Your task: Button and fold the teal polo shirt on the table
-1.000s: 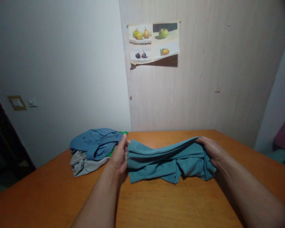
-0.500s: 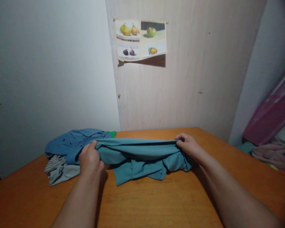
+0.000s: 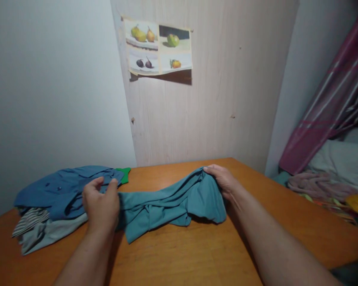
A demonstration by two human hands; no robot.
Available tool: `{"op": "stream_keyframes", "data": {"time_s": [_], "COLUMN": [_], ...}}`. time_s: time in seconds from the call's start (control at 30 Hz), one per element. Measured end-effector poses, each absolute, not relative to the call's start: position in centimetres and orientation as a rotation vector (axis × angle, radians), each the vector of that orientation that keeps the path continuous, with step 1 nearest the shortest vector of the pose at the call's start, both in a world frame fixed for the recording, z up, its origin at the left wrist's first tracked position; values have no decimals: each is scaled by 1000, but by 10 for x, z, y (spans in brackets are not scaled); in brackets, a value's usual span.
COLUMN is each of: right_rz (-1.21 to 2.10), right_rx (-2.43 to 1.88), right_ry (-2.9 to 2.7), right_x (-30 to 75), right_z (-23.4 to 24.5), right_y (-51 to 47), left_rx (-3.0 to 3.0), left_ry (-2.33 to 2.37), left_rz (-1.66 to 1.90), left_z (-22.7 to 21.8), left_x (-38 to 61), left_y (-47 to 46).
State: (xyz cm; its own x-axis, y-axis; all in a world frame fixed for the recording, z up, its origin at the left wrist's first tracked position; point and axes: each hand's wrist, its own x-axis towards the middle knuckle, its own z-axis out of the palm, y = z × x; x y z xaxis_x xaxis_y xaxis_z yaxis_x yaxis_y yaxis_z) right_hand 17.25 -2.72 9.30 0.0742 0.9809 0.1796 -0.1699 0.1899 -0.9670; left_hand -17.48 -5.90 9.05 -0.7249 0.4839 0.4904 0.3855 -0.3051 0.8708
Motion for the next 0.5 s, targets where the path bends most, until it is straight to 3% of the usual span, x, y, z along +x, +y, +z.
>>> {"op": "stream_keyframes", "data": {"time_s": [0.1, 0.27, 0.5], "right_rz": [1275, 1566, 1595], "right_rx": [-833, -648, -605], "right_ry": [-1182, -1343, -1444], "right_x": [159, 131, 121], "right_z": [100, 99, 98], "right_y": [-41, -65, -71], "left_rx": [1632, 2123, 1933], "left_ry": [1872, 1294, 953], "left_rz": [2046, 1559, 1205], "left_z": [84, 73, 73], "left_x": [-147, -102, -86], "left_y": [-69, -91, -102]}}
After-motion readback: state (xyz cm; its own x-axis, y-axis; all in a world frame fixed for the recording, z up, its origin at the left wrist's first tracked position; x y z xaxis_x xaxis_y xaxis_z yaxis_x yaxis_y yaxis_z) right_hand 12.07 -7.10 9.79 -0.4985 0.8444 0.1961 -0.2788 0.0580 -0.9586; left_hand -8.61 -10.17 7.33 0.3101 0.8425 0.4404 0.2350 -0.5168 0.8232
